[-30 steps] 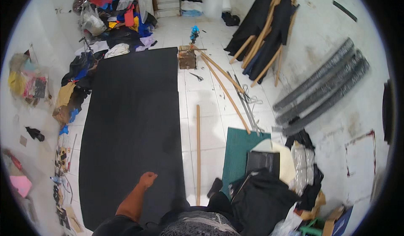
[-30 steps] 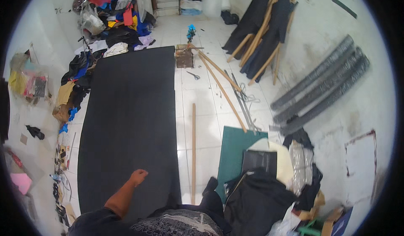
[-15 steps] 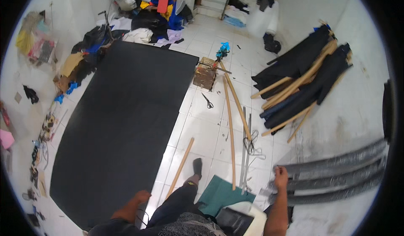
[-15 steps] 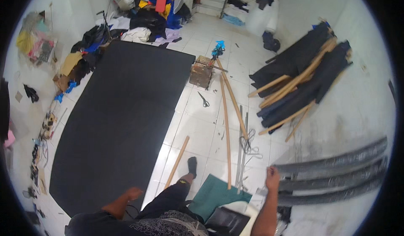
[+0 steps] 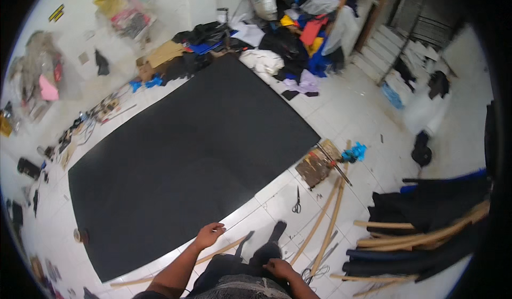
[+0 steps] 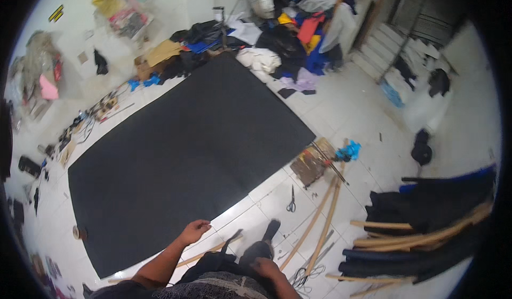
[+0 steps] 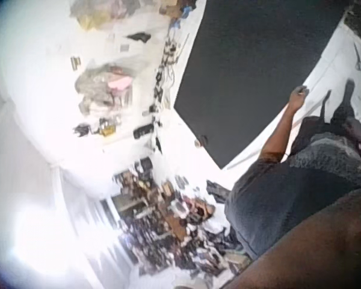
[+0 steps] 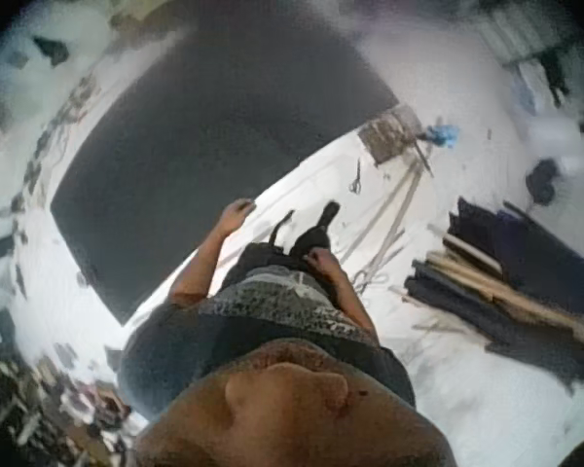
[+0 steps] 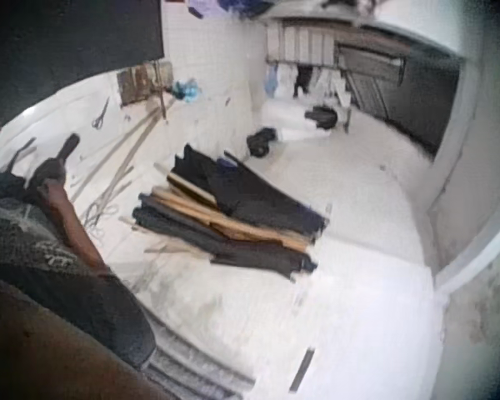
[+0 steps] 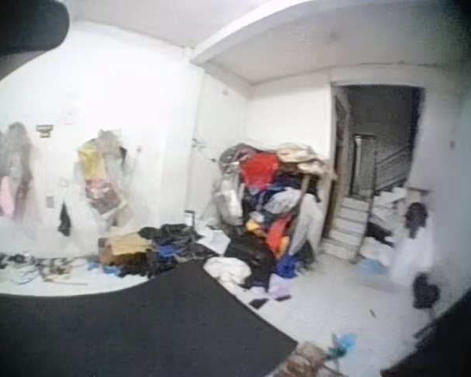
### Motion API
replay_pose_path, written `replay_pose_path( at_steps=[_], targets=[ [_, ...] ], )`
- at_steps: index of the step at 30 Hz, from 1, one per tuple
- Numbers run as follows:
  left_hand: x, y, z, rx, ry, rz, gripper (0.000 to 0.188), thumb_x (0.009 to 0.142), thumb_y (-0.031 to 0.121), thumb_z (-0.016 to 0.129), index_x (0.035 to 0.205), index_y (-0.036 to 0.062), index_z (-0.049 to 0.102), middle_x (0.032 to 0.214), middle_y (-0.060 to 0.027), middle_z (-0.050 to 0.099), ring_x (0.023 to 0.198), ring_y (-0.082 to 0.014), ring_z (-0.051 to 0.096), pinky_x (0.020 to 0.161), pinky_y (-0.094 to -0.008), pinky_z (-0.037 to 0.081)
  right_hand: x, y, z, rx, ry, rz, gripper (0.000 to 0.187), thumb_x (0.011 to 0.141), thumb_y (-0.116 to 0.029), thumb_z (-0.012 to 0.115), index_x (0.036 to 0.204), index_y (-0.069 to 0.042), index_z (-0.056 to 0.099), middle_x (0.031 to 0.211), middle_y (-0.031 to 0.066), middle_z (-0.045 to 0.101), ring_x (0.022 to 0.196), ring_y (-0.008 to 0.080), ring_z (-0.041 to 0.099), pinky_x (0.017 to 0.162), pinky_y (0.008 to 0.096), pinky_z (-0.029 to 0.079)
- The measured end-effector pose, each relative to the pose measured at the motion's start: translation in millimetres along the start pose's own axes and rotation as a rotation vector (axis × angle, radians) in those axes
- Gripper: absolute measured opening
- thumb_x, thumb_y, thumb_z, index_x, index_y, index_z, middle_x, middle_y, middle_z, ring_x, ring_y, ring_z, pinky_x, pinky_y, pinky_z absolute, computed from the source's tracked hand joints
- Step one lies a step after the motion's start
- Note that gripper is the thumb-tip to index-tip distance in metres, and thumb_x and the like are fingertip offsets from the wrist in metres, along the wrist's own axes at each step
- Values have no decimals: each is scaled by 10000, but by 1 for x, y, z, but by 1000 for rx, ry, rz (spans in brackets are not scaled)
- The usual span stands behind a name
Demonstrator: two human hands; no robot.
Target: The person cuts a large piece of black fabric using shears while sitting on the floor, then aligns and folds the fabric.
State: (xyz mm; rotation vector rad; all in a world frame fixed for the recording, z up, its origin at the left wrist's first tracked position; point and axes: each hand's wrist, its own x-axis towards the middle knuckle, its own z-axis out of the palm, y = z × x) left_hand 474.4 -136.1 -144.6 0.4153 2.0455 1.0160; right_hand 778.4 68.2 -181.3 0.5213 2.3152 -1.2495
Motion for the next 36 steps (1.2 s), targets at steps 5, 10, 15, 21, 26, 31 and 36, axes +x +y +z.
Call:
replay_pose_path(
  at_steps=[5, 10, 15, 21, 26, 31, 36],
  targets=[
    [74, -19, 92, -45, 129, -73, 498, 904, 442, 666, 1195, 37, 673, 1120, -158, 708, 1047, -261, 667, 937, -364, 504, 81, 9, -127, 315, -643, 96, 484, 989, -462, 544, 1062, 8, 635, 828, 151, 639, 810, 296, 631, 752, 448, 501],
    [123, -46, 177, -95, 172, -428, 477, 904, 375, 679, 1205, 5, 659, 1101, -168, 701, 1026, -262, 662, 919, -366, 504, 214, 158, -144, 377, -625, 214, 407, 948, -411, 608, 1032, -14, 640, 902, 129, 679, 781, 254, 665, 728, 409, 535],
    [185, -163, 247, -91, 228, -421, 411, 870, 309, 745, 1147, 13, 674, 944, -152, 729, 919, -244, 704, 816, -367, 545, 403, 280, -192, -15, -71, 121, 443, 935, -475, 585, 1020, -47, 662, 1011, 186, 689, 970, 370, 657, 867, 457, 503],
    [315, -292, 266, 53, 366, -441, 462, 825, 246, 787, 1206, 30, 639, 1110, -217, 678, 1040, -343, 652, 916, -410, 515, 612, 429, -239, -74, 338, 398, 625, 901, -495, 632, 1282, -3, 568, 1252, 250, 615, 1192, 401, 574, 1019, 440, 452],
    [411, -390, 274, 541, 546, -143, 835, 746, 261, 837, 1453, 93, 424, 1527, -233, 338, 1355, -430, 393, 1112, -488, 364, 716, 497, -260, 302, 799, 501, 833, 882, -477, 690, 1395, 109, 393, 1361, 311, 516, 1264, 394, 530, 1063, 412, 426],
    [437, -442, 275, 697, 579, -144, 729, 768, 184, 820, 1423, 143, 505, 1503, -213, 414, 1380, -418, 397, 1121, -487, 369, 747, 506, -276, 926, 882, 194, 880, 900, -434, 704, 1403, 169, 307, 1399, 291, 474, 1276, 362, 515, 1046, 386, 437],
    [439, -446, 282, 777, 630, -90, 658, 774, 185, 818, 1379, 176, 561, 1444, -226, 483, 1325, -421, 470, 1078, -481, 426, 749, 457, -261, 470, 1171, 79, 627, 939, -447, 610, 991, 177, 595, 1119, 318, 620, 1044, 365, 596, 935, 419, 438]
  ],
)
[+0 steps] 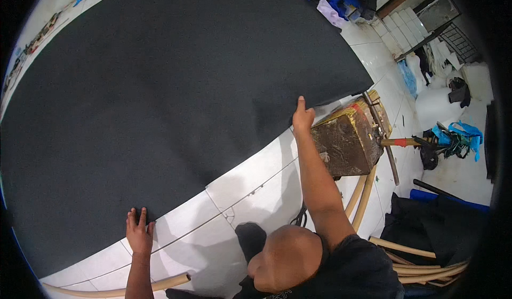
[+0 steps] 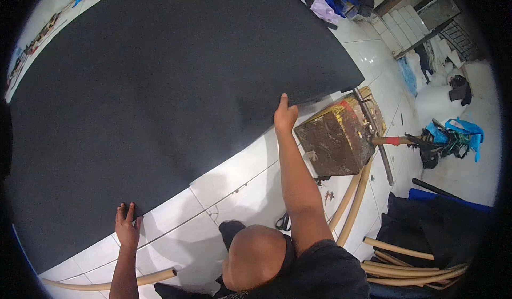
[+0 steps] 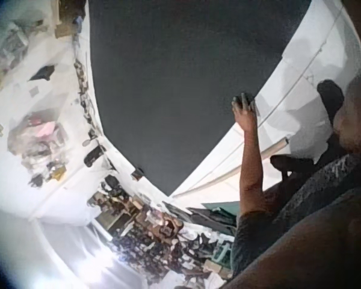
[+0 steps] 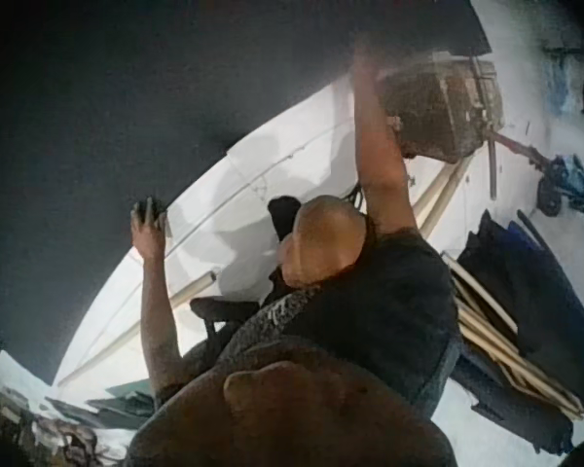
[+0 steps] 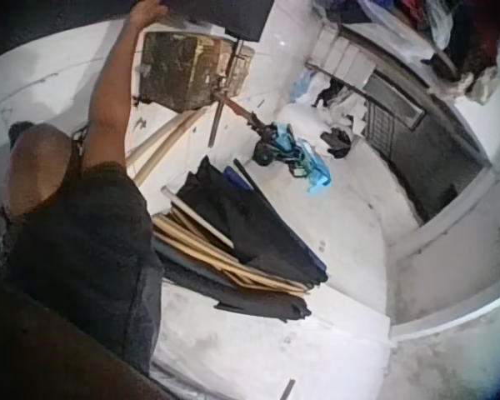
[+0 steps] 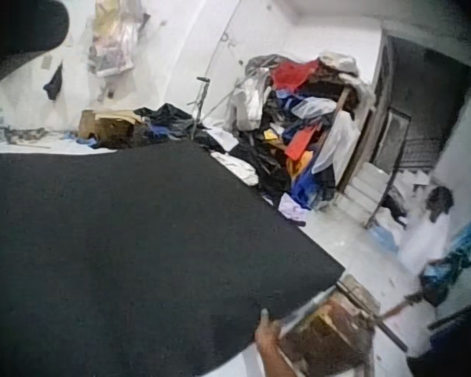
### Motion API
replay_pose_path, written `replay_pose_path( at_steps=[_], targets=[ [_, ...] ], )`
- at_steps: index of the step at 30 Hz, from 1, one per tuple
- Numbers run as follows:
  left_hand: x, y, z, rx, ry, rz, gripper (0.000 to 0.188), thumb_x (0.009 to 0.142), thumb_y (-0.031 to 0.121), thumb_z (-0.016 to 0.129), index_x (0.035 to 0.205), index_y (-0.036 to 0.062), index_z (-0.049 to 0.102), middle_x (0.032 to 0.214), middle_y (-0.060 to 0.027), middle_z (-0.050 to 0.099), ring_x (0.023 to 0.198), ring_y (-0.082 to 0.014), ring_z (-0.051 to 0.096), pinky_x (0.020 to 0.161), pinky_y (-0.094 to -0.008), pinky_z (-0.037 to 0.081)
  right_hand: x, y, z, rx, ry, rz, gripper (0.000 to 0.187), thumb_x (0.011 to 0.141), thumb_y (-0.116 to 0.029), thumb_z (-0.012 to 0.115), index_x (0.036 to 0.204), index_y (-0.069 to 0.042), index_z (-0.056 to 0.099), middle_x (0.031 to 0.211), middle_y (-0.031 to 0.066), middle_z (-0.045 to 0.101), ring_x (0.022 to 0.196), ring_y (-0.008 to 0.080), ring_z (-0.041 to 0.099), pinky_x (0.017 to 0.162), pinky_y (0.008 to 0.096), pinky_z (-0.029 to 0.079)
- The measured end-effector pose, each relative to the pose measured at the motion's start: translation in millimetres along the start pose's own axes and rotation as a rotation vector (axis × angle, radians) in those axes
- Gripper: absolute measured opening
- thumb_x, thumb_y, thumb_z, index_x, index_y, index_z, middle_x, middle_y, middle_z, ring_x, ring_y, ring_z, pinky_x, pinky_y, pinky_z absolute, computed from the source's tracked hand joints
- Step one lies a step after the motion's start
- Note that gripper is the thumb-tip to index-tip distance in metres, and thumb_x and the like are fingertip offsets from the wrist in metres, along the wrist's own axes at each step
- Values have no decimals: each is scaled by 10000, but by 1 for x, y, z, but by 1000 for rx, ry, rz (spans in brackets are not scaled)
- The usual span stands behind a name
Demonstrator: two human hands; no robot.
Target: The person cuts a large piece of black fabric using shears while sitting on the floor, then aligns and folds the fabric.
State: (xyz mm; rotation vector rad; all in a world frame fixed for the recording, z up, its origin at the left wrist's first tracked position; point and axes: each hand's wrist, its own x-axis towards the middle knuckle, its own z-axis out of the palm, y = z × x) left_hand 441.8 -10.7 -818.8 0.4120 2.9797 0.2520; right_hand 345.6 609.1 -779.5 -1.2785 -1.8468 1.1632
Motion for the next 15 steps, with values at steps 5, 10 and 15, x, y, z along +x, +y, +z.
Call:
replay_pose_path(
  at_steps=[5, 10, 15],
  targets=[
    [-2, 0, 2, -56, 14, 33, 590, 806, 234, 784, 1357, 163, 586, 1425, -254, 488, 1293, -436, 497, 1072, -516, 423, -55, -60, 10, 211, 80, -174, 551, 961, -403, 580, 946, 146, 618, 1003, 270, 652, 960, 344, 619, 888, 428, 455],
    [1, 2, -3, -33, 30, 32, 580, 801, 249, 791, 1342, 161, 603, 1416, -235, 504, 1282, -430, 512, 1065, -507, 435, -142, -74, 30, 37, -323, -182, 543, 961, -418, 591, 839, 108, 645, 823, 203, 672, 818, 320, 655, 767, 406, 493],
    [3, 3, -5, -12, 40, 38, 561, 818, 278, 778, 1339, 162, 606, 1414, -229, 504, 1289, -415, 508, 1057, -486, 449, -153, -10, 84, -37, -294, -255, 666, 926, -538, 625, 668, 75, 597, 657, 134, 586, 669, 248, 572, 643, 417, 450]
  ],
)
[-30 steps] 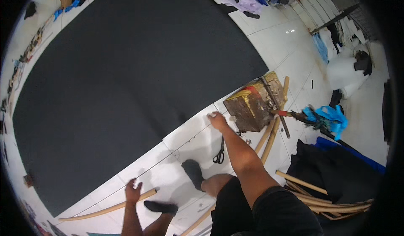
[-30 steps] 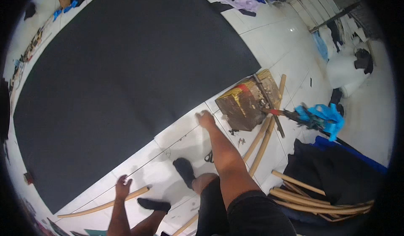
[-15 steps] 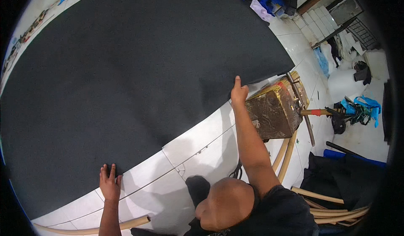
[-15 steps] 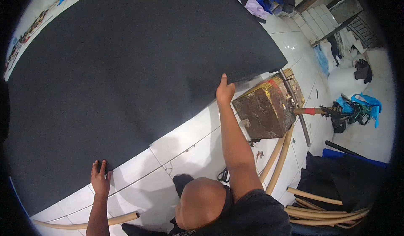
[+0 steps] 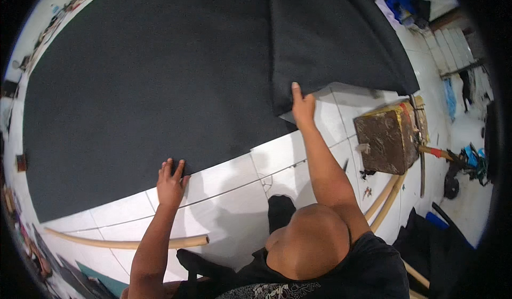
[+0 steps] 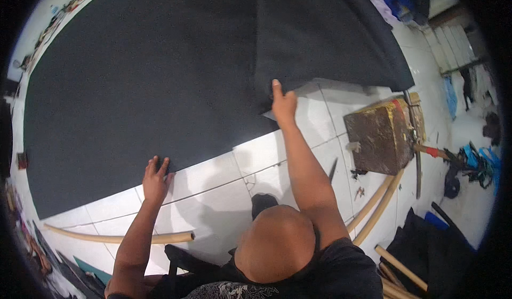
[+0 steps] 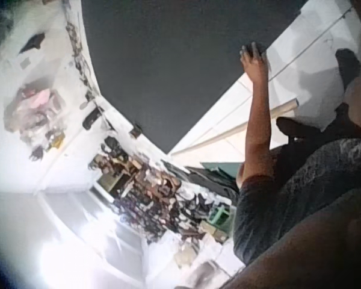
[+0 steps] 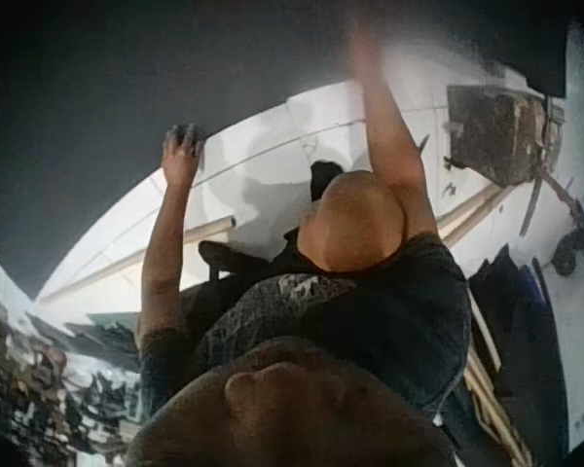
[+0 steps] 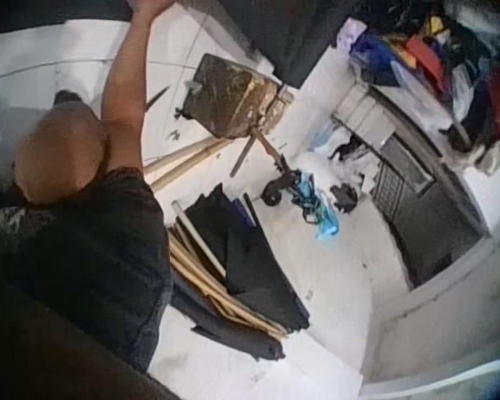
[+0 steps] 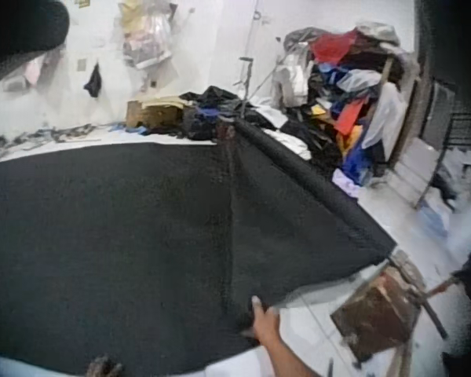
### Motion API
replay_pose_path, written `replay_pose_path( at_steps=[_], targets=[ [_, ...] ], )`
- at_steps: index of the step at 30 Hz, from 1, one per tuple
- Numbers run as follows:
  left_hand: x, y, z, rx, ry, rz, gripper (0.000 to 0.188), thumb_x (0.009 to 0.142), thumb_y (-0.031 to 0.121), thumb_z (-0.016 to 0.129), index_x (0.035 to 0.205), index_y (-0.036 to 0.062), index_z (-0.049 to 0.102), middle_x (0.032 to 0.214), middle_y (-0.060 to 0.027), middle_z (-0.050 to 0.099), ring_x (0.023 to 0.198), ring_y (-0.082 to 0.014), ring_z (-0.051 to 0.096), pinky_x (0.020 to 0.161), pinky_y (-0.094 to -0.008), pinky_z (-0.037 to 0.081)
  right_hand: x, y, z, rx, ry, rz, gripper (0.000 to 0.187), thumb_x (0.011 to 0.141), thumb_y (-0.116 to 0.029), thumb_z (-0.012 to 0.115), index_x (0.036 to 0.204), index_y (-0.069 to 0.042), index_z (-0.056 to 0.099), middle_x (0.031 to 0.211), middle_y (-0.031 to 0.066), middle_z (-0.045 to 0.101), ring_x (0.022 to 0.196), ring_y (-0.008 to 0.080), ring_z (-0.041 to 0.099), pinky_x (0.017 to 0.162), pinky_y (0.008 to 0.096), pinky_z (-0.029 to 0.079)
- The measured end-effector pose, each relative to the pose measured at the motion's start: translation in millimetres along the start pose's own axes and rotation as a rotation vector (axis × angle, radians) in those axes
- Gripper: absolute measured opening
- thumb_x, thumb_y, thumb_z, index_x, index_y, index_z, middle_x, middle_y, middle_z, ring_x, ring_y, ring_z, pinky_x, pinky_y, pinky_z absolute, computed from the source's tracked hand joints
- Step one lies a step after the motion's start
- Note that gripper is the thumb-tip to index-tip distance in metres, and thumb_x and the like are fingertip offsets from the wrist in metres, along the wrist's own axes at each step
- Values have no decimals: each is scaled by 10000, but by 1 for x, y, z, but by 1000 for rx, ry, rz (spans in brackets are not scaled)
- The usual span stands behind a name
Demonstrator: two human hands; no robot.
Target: The person cuts a large piece of black fabric using shears while sitting on the floor, then aligns and folds the fabric.
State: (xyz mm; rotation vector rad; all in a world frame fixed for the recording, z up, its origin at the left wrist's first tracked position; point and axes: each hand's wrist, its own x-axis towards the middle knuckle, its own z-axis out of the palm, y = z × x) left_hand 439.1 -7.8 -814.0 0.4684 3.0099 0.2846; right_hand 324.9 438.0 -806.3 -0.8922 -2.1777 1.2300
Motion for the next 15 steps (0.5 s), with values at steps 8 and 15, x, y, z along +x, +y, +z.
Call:
replay_pose_path(
  at_steps=[8, 15],
  targets=[
    [-3, 1, -9, -28, 0, -33, 562, 821, 311, 770, 1343, 187, 604, 1425, -197, 500, 1306, -407, 482, 1048, -464, 456, 98, 67, -105, 480, 298, 399, 750, 851, -535, 731, 1155, 133, 579, 1145, 194, 629, 937, 266, 633, 806, 358, 546],
    [-3, 4, -16, 34, -17, -31, 551, 811, 343, 773, 1319, 185, 629, 1458, -155, 494, 1332, -365, 479, 1084, -488, 412, 49, 137, -116, 257, -120, 534, 434, 886, -421, 739, 956, -14, 604, 877, 93, 648, 711, 150, 627, 517, 279, 496]
  ],
)
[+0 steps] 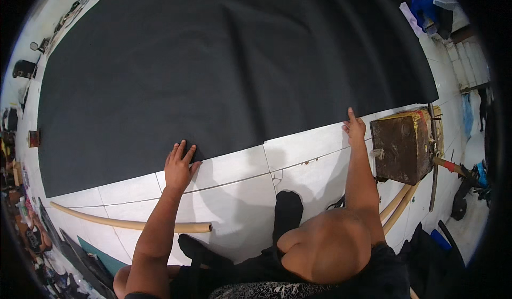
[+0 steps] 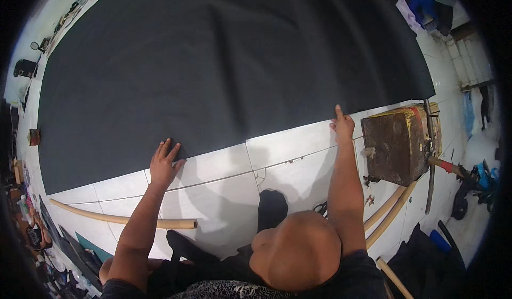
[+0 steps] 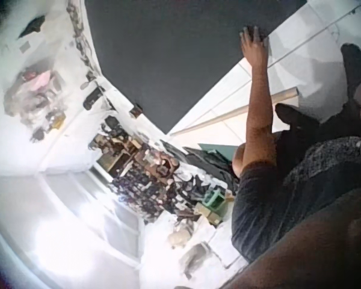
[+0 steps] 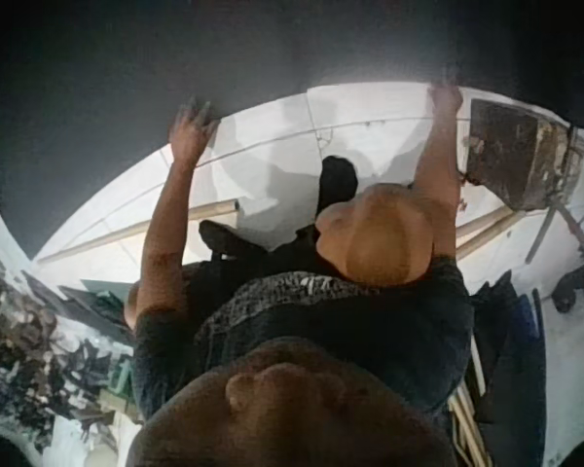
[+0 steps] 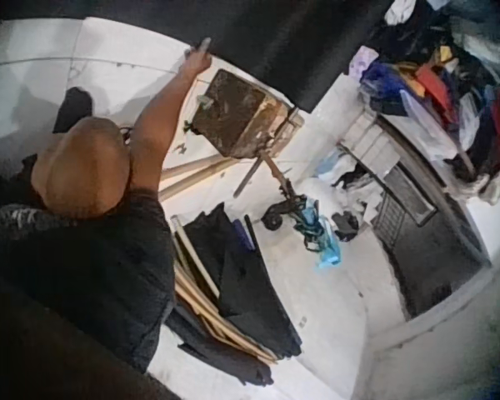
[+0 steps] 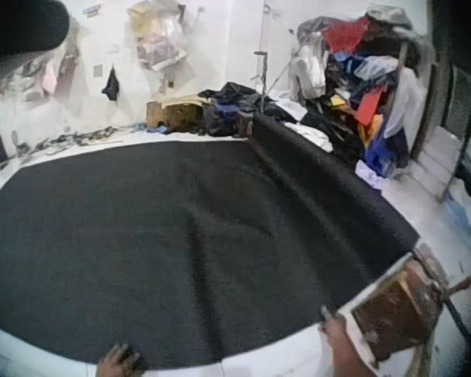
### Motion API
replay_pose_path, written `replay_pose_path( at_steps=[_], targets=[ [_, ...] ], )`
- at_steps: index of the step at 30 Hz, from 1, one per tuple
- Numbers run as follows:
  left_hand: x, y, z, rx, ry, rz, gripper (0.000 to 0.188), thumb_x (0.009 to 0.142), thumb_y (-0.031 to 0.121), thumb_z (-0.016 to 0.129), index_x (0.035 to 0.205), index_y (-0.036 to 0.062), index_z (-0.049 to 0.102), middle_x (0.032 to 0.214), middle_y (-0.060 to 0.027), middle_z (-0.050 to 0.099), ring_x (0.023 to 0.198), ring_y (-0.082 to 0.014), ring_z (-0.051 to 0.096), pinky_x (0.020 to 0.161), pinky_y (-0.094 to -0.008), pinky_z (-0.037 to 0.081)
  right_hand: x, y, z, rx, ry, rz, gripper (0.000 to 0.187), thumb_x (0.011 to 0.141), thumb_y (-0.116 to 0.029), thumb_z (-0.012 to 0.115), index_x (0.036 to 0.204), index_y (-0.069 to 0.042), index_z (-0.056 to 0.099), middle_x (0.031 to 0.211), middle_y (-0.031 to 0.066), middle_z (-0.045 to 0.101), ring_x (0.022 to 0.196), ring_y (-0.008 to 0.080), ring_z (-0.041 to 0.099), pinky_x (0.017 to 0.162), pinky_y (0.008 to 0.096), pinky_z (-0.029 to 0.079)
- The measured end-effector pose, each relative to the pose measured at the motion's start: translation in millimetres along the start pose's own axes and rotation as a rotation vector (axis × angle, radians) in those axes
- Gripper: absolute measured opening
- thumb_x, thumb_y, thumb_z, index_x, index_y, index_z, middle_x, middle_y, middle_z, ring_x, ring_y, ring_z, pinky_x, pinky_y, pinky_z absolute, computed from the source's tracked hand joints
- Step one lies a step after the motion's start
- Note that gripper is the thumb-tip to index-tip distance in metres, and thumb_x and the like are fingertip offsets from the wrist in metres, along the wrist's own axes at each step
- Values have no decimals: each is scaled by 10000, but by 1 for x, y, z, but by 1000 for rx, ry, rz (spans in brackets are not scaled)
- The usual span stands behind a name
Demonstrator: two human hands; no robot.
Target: The person cuts a large piece of black fabric using shears while sitting on the floor, then aligns and folds the fabric.
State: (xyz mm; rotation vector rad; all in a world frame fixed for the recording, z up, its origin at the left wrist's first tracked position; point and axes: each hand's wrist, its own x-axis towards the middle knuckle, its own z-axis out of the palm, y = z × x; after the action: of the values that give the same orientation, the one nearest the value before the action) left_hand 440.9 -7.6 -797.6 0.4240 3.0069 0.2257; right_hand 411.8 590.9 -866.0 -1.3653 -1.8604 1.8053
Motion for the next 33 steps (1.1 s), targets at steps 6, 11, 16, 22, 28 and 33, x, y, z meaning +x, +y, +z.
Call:
replay_pose_path(
  at_steps=[6, 11, 16, 22, 28, 33],
  targets=[
    [0, -3, 9, -16, -10, 30, 517, 856, 364, 733, 1330, 194, 617, 1466, -147, 493, 1350, -357, 470, 1101, -502, 392, 24, -1, -16, -160, 87, -108, 409, 876, -366, 761, 718, -70, 527, 651, 55, 582, 505, 128, 540, 390, 275, 355],
    [0, -5, 11, -25, -5, 34, 509, 864, 373, 725, 1327, 190, 619, 1467, -152, 492, 1344, -366, 476, 1090, -515, 405, 24, 5, -16, -195, 112, -170, 388, 897, -324, 740, 732, -12, 577, 649, 77, 601, 523, 157, 570, 509, 305, 476],
    [0, -1, 10, -52, -25, 30, 512, 854, 362, 741, 1316, 176, 625, 1462, -156, 496, 1337, -372, 483, 1094, -516, 403, 35, 11, -27, -266, 62, -238, 410, 896, -366, 739, 739, -28, 568, 655, 63, 587, 537, 144, 554, 527, 303, 479],
    [12, 11, 23, -108, -50, 19, 528, 863, 372, 735, 1343, 187, 611, 1491, -158, 459, 1373, -384, 436, 1116, -542, 365, 54, 17, -56, -305, 432, -378, 483, 909, -430, 705, 990, 28, 579, 846, 140, 630, 734, 239, 614, 682, 356, 512],
    [-1, -3, 5, -36, -84, -27, 529, 879, 419, 702, 1346, 192, 603, 1490, -149, 453, 1376, -368, 429, 1127, -533, 355, -90, -2, 64, -732, -81, -807, 557, 919, -426, 655, 1286, -26, 533, 1357, 211, 502, 1277, 361, 471, 1055, 462, 372],
    [4, -2, 8, -140, -41, -19, 515, 868, 401, 716, 1314, 164, 617, 1468, -150, 472, 1375, -364, 425, 1132, -531, 346, -86, -25, 91, -1157, -172, -892, 536, 950, -401, 604, 1397, -122, 505, 1499, 172, 403, 1424, 368, 323, 1161, 521, 241]
  ],
)
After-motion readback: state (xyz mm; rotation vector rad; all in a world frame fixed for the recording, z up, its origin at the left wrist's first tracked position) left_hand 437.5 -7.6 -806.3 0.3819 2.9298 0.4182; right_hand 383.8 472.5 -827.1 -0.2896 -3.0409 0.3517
